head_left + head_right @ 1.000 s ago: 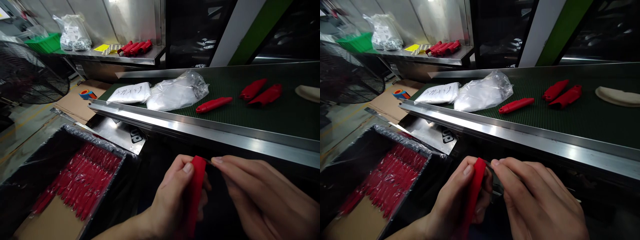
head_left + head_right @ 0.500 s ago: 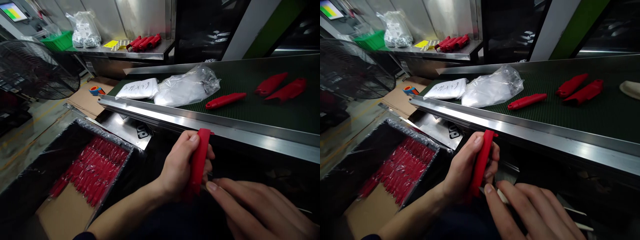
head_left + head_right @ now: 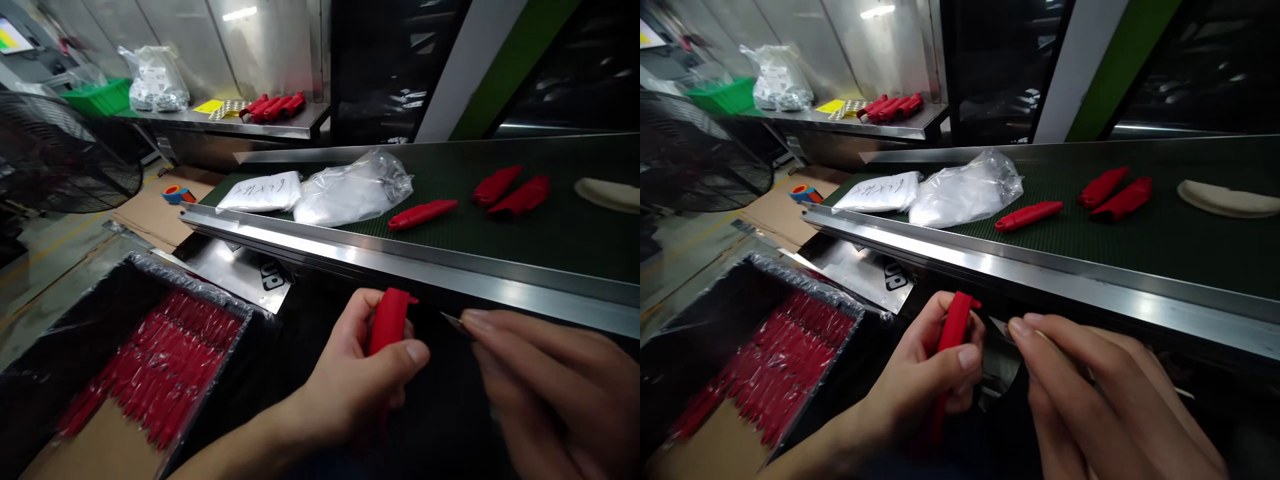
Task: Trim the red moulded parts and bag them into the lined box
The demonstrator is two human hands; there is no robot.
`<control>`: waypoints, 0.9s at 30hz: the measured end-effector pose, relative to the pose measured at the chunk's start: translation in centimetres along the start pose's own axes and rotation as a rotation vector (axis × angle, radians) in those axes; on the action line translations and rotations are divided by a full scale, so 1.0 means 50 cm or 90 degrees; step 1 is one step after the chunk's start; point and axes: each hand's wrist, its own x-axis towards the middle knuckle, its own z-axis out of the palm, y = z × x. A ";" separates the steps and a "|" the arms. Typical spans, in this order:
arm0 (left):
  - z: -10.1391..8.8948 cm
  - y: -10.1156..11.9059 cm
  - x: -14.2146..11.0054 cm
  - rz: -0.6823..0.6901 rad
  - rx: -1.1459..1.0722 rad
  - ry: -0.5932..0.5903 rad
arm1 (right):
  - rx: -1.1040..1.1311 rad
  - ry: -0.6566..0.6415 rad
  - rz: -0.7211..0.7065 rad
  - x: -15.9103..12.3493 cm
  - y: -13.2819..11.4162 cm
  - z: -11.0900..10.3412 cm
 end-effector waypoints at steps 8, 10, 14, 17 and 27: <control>0.010 -0.014 -0.022 -0.007 -0.009 -0.012 | -0.001 -0.015 -0.009 0.028 -0.051 0.003; 0.011 -0.014 -0.022 -0.013 -0.009 -0.011 | 0.003 -0.021 -0.019 0.025 -0.046 0.003; 0.012 -0.017 -0.020 -0.021 -0.005 -0.017 | 0.002 -0.018 -0.024 0.020 -0.038 -0.002; 0.014 -0.020 -0.018 -0.021 -0.006 -0.019 | -0.002 -0.018 -0.029 0.018 -0.037 -0.004; 0.021 -0.020 -0.026 -0.034 -0.017 -0.026 | -0.016 -0.031 -0.041 0.009 -0.034 -0.006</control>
